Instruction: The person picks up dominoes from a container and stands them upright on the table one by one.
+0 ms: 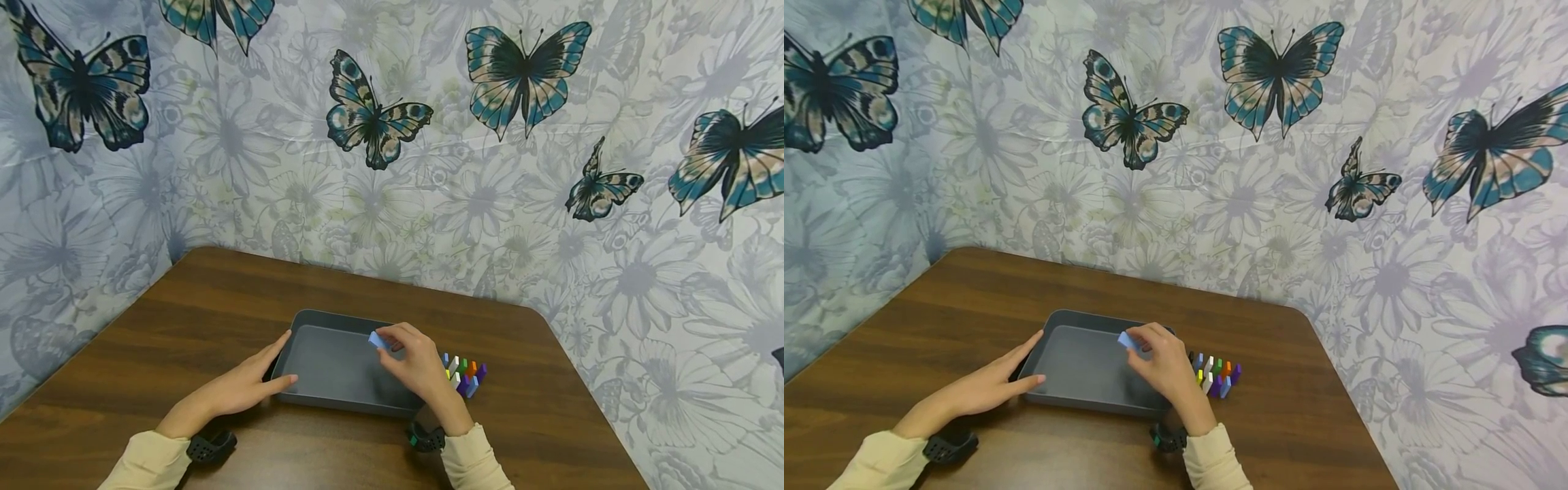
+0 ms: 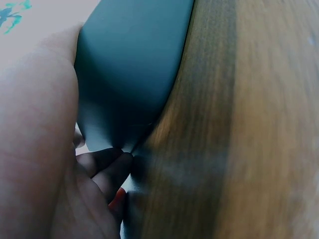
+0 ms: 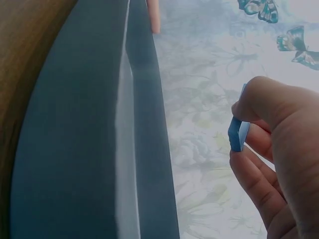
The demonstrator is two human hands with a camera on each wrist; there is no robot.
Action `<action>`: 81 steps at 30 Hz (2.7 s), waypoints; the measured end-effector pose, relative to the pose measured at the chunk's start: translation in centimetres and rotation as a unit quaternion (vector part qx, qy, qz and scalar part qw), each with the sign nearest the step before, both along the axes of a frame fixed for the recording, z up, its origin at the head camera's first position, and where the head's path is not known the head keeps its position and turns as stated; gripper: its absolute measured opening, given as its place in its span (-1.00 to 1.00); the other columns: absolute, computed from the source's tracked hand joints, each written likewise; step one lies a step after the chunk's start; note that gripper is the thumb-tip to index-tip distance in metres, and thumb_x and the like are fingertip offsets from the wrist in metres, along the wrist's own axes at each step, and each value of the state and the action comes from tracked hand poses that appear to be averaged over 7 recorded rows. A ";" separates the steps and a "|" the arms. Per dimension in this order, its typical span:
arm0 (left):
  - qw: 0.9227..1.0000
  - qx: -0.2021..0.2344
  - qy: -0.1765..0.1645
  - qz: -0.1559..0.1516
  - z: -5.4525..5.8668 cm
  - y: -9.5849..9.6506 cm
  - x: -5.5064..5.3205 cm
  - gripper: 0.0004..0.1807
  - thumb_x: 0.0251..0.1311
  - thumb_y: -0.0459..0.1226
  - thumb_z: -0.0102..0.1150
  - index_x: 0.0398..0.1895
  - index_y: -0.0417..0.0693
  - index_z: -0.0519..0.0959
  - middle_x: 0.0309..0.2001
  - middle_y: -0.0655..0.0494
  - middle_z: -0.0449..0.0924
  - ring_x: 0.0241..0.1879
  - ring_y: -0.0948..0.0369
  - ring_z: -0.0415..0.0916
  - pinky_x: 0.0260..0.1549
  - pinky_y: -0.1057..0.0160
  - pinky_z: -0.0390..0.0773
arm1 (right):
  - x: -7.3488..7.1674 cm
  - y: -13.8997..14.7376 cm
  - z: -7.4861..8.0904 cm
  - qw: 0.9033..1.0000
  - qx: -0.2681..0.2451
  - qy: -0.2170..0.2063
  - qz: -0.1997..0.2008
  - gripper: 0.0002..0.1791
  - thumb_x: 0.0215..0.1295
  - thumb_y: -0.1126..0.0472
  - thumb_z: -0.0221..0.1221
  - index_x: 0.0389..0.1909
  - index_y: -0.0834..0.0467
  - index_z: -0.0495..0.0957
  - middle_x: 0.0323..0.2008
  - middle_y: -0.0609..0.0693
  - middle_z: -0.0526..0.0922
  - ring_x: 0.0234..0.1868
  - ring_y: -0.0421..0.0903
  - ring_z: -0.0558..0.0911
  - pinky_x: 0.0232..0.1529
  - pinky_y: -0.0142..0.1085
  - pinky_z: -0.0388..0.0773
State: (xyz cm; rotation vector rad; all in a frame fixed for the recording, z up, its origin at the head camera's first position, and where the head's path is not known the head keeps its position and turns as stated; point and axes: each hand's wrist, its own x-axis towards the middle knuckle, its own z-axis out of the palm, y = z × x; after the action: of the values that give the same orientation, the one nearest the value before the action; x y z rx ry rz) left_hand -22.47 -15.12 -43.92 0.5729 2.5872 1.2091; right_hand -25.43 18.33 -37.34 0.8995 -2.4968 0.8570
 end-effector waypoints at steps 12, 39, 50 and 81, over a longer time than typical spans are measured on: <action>1.000 -0.001 -0.002 -0.001 0.1 0.0 0.1 -0.03 0.31 0.24 -0.07 0.56 0.13 -0.31 0.55 -0.04 -0.25 0.48 -0.21 -0.15 0.24 -0.39 0.07 | 1.0 1.7 0.1 1.000 -0.022 0.004 -0.013 -0.68 0.11 0.25 0.35 -0.08 0.02 0.62 -0.23 -0.19 0.61 -0.31 -0.24 0.62 -0.26 -0.32 0.64; 1.000 0.004 0.003 0.000 0.2 0.0 0.0 -0.02 0.30 0.24 -0.05 0.56 0.06 -0.28 0.55 -0.03 -0.27 0.48 -0.19 -0.17 0.26 -0.38 0.03 | 2.4 6.0 -0.2 0.999 -0.029 -0.031 -0.030 -0.67 0.14 0.27 0.31 -0.07 -0.05 0.57 -0.26 -0.22 0.57 -0.30 -0.24 0.59 -0.33 -0.22 0.64; 1.000 -0.001 -0.005 -0.001 0.1 0.1 0.2 -0.02 0.30 0.25 -0.08 0.56 0.13 -0.31 0.56 -0.01 -0.28 0.48 -0.21 -0.18 0.25 -0.40 0.04 | 2.7 8.4 0.1 0.998 -0.041 -0.021 -0.030 -0.61 0.15 0.32 0.29 0.01 0.01 0.53 -0.21 -0.16 0.63 -0.31 -0.24 0.63 -0.30 -0.33 0.61; 1.000 0.005 -0.002 0.001 0.3 0.0 0.2 -0.03 0.31 0.23 -0.06 0.56 0.15 -0.31 0.55 -0.02 -0.27 0.48 -0.21 -0.17 0.23 -0.41 0.06 | 3.0 14.6 0.8 0.994 -0.041 -0.055 -0.090 -0.59 0.12 0.40 0.31 -0.03 0.02 0.51 -0.21 -0.15 0.64 -0.25 -0.27 0.65 -0.26 -0.28 0.65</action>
State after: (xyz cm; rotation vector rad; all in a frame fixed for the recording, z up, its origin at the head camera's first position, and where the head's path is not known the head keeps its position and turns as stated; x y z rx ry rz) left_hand -22.26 -15.13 -43.61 0.5702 2.5816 1.2223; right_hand -22.40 32.93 -36.52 0.6041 -2.5670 0.9626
